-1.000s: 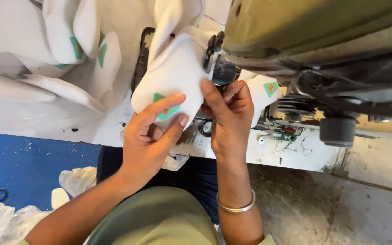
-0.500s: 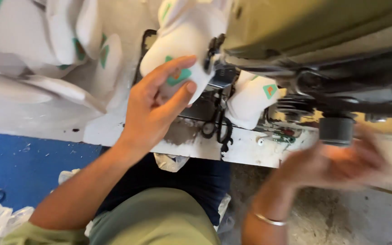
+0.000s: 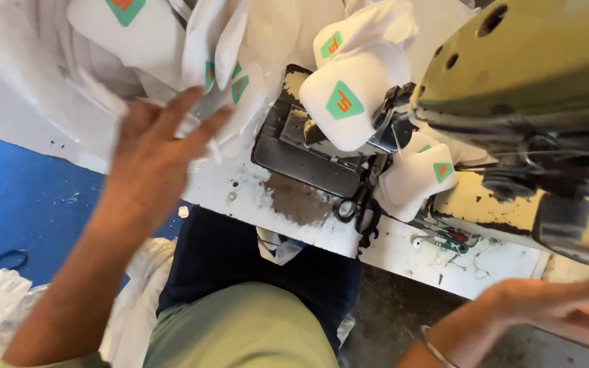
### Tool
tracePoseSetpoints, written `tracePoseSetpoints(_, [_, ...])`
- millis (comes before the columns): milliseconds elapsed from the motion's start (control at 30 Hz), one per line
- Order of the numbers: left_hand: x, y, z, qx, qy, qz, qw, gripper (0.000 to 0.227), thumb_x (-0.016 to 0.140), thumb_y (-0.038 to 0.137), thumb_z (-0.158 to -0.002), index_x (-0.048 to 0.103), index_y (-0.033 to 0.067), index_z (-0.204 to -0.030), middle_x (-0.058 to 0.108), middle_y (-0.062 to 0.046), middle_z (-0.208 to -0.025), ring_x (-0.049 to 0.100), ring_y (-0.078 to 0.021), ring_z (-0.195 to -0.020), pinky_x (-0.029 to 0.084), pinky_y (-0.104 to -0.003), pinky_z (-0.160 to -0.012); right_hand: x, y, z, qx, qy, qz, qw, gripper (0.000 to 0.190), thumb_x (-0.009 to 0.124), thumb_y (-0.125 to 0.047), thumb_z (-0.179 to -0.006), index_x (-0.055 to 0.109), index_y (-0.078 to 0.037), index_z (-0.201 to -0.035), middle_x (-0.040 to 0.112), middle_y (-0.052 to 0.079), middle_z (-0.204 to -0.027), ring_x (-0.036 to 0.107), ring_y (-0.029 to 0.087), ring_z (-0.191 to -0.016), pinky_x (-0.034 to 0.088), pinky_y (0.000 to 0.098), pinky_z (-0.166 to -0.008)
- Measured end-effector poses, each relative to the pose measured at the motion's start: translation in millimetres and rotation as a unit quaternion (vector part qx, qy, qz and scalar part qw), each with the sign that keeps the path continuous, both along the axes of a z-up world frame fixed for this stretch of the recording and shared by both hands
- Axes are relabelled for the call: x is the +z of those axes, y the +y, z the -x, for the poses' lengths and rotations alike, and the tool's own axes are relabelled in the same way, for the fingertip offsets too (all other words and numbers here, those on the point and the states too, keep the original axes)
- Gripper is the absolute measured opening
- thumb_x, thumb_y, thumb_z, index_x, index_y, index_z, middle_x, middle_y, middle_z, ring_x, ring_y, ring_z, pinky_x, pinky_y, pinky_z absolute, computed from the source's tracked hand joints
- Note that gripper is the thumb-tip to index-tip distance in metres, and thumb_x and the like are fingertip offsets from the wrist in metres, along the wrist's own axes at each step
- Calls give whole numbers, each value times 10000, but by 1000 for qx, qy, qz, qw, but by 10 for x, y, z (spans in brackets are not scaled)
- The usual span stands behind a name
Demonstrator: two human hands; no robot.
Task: The person operates a sewing machine to stitch white fabric masks with green and orange logos. They feed the masks under the needle, guide them through the machine, and use scissors to trim the threads after each stitch. The person also handles a large plastic bag containing the masks.
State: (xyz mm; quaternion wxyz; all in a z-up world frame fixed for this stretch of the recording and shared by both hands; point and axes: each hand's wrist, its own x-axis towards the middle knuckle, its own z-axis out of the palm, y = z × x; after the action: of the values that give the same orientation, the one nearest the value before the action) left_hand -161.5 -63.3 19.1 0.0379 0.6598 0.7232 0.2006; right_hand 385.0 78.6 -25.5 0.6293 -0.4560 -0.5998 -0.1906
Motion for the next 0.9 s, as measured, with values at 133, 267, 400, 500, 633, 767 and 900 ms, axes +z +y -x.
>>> tracePoseSetpoints(133, [-44, -304, 184, 5, 32, -50, 998, 446, 646, -141, -785, 756, 123, -1127, 678, -23, -1357, 592, -260, -1092, 476, -397, -1005, 19, -347, 1372, 205, 31, 172, 963, 399, 705, -138, -1094, 484, -68, -1418, 598, 109, -1340, 604, 193, -1209, 586, 340, -1014])
tracePoseSetpoints(267, [239, -452, -26, -160, -274, -143, 938, 294, 527, -212, -766, 616, 64, -814, 719, -100, -1184, 645, -264, -1108, 493, -341, -979, 261, -979, 2452, 448, 127, 533, 706, 672, 755, -374, -937, 509, -57, -1476, 546, 115, -1472, 561, 201, -1289, 488, 355, -1111])
tracePoseSetpoints(400, [53, -574, -219, -260, -494, -35, 829, 258, 513, -141, -680, 609, 83, -766, 746, -59, -1111, 676, -176, -1008, 534, -290, -912, 283, -1123, 2587, 548, 212, 596, 547, 776, 777, -382, -904, 451, -70, -1534, 562, 111, -1461, 569, 177, -1278, 474, 329, -1100])
tracePoseSetpoints(500, [-244, -575, -445, -350, -581, 16, 735, 252, 489, -107, -678, 573, 96, -802, 749, -74, -1145, 650, -213, -1089, 510, -293, -981, 146, -1226, 2407, 563, 204, 672, 435, 667, 793, -271, -920, 508, -7, -1463, 641, 104, -1328, 624, 160, -1197, 512, 317, -1053])
tracePoseSetpoints(633, [-214, -563, -945, -83, -884, -80, 454, 227, 490, 162, -1080, 609, 110, -1266, 540, -176, -1442, 591, -270, -1222, 493, -389, -1042, 68, -1394, 2310, 505, 285, 652, 488, 429, 794, -137, -955, 585, 43, -1285, 693, 75, -1121, 648, 138, -1018, 536, 301, -924])
tracePoseSetpoints(767, [-137, -739, -1411, -91, -845, -144, 507, 450, 514, 271, -1094, 387, 364, -1515, 379, -34, -1566, 512, -173, -1374, 476, -322, -1132, 161, -1503, 2398, 482, 370, 574, 549, 370, 809, -76, -931, 539, -29, -1179, 674, 52, -1084, 650, 127, -1001, 549, 302, -908])
tracePoseSetpoints(900, [-478, -839, -1449, -127, -660, -56, 738, 268, 615, 53, -1095, 685, 86, -1351, 543, -129, -1392, 596, -235, -1317, 487, -339, -1094, 324, -1532, 2369, 466, 355, 576, 570, 369, 791, -86, -913, 563, -38, -1199, 689, 47, -1091, 661, 118, -1003, 554, 288, -899])
